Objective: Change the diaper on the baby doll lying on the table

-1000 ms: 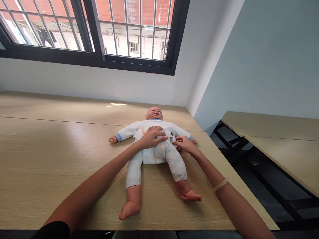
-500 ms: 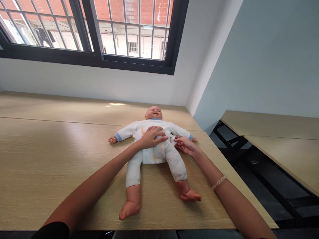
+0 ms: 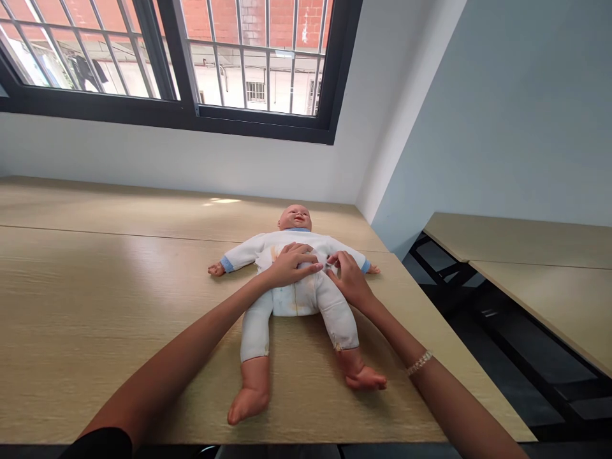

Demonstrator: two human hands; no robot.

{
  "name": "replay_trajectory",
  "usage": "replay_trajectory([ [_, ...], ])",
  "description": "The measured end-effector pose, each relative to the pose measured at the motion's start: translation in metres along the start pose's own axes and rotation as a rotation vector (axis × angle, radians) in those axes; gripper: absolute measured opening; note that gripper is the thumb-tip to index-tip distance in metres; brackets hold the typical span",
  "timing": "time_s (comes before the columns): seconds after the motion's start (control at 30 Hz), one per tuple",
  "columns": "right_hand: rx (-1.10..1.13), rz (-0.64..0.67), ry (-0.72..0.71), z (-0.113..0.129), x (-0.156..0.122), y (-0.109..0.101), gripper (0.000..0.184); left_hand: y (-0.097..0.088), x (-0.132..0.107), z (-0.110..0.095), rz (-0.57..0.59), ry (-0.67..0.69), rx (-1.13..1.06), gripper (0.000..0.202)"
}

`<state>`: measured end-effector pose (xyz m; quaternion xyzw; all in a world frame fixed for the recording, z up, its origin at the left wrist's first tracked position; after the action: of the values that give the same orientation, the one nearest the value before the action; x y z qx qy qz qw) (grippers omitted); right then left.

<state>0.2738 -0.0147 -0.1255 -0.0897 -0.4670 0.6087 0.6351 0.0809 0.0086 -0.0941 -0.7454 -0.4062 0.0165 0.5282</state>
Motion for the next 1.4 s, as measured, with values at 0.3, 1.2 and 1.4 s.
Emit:
replay_trajectory([
  [0.3,-0.016,0.200,0.114,-0.011,-0.002,0.007,0.016,0.002,0.001,0.002,0.012,0.009,0.018,0.034],
  [1.2,0.017,-0.020,0.495,-0.036,0.004,-0.025,0.016,0.001,0.001,0.001,0.016,-0.001,0.019,0.036],
  [1.4,-0.056,0.141,0.162,-0.024,0.003,-0.014,0.009,0.002,0.001,0.001,0.006,0.012,0.025,0.036],
])
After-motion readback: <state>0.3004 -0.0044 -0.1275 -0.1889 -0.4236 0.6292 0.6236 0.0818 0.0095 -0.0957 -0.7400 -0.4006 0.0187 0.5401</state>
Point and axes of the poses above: each hand's wrist, its own x-axis towards the middle knuckle, its own y-axis out of the palm, z = x × y, the point moved 2 cm from there along x, towards the middle knuckle, and after that the axes turned 2 degrees about x, right-handed, at the moved point
